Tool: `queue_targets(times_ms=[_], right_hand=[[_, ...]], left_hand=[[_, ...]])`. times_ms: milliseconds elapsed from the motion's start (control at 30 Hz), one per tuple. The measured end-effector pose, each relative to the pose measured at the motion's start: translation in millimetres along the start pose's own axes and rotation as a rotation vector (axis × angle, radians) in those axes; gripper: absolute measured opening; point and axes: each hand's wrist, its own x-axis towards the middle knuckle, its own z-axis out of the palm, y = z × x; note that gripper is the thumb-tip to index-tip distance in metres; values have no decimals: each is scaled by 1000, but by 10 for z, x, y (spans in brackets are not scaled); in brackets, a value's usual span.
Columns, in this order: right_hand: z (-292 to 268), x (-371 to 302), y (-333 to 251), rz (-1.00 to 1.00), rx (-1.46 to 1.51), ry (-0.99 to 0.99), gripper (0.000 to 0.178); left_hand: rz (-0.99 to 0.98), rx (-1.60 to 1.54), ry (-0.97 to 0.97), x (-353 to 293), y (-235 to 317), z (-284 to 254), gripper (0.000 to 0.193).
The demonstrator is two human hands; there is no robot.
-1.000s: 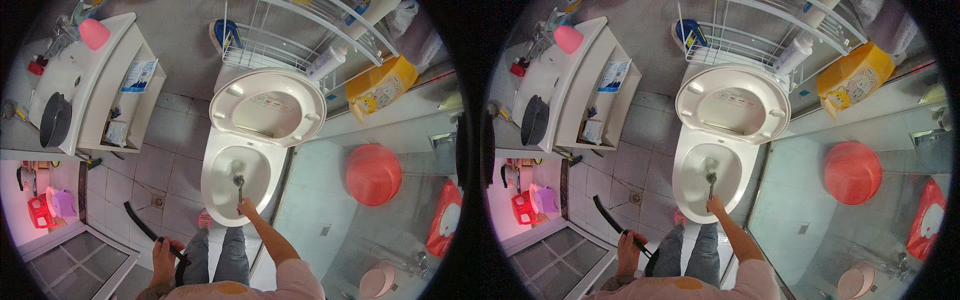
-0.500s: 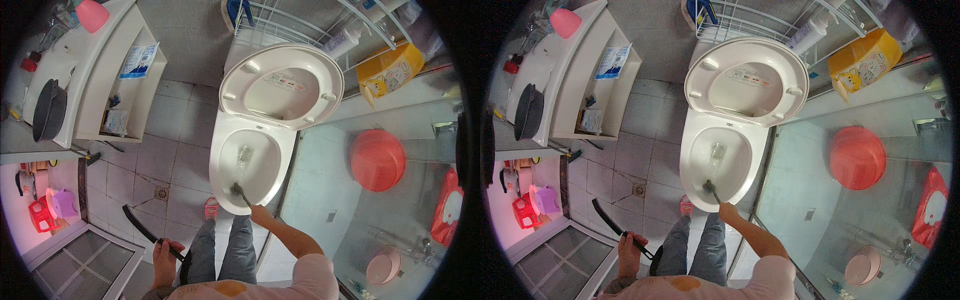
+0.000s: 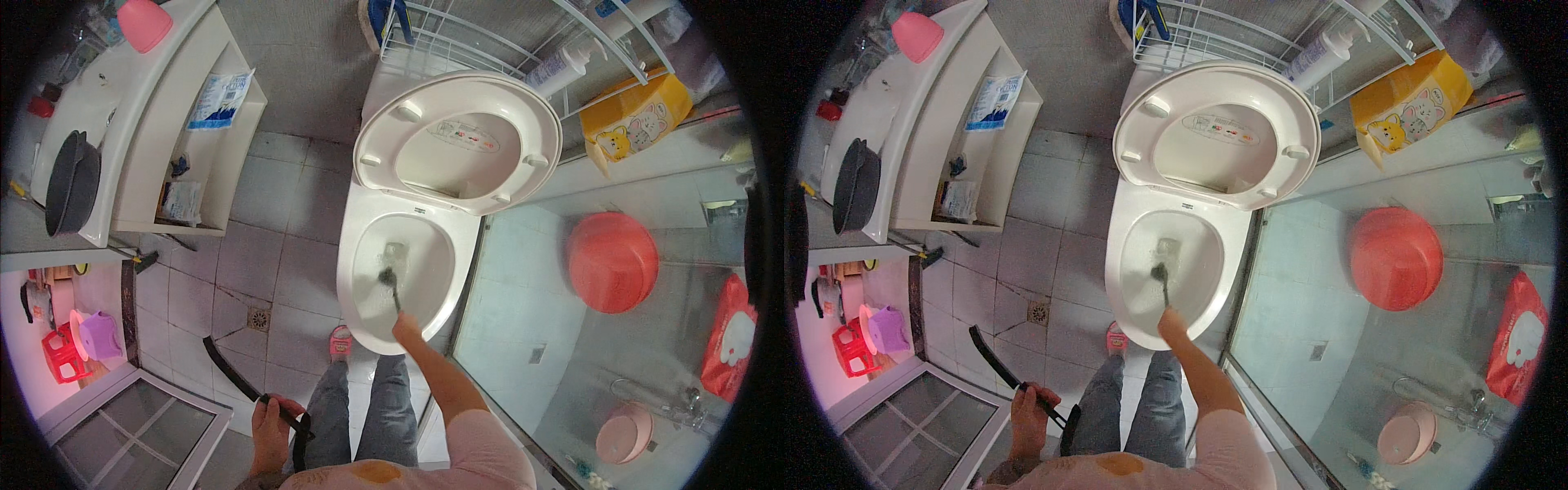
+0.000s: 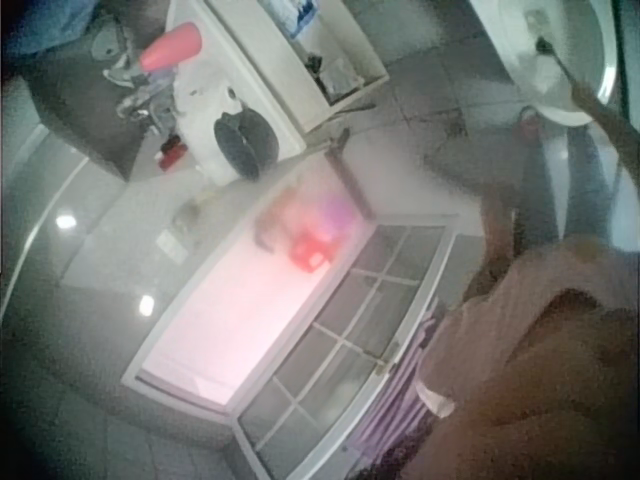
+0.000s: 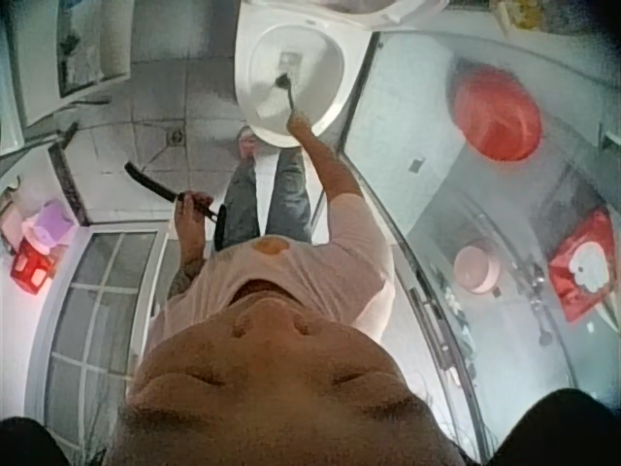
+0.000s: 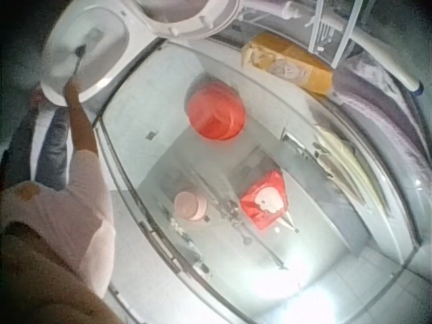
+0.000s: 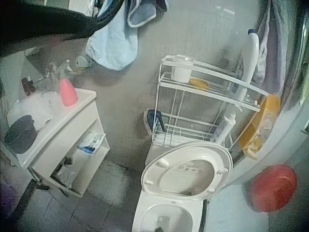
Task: The person scrubs the bathroom floor tiles and grout lines using a small brush and a spray bottle. They also briefly scrub the inside of the toilet bowl with a toilet brush before returning to the floor.
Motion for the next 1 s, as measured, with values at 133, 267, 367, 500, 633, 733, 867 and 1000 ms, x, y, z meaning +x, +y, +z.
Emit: queue_targets(times_ms=[133, 267, 367, 500, 633, 733, 867, 1000], right_hand=[[-330, 337, 110, 40, -102, 127, 23], [154, -244, 65, -102, -162, 105, 21], [311, -509, -6, -221, 171, 135, 15], [324, -30, -120, 21, 461, 52, 14], [92, 864, -3, 126, 228, 186, 17], [-196, 1191, -164, 185, -2, 118, 17], [-163, 850, -400, -323, -608, -101, 15], [139, 685, -225, -489, -795, -93, 16]], left_hand=[[36, -3, 67, -7, 22, 15, 17], [1, -28, 91, 13, 32, -4, 17], [13, -43, 96, -4, -15, -58, 16], [-39, 6, 31, 7, -14, -16, 15], [-40, 6, 62, 60, 0, 46, 14], [12, 12, 124, 143, -108, -199, 15], [14, 40, 173, 68, -163, -388, 16], [-7, 62, 156, 94, -93, -360, 18]])
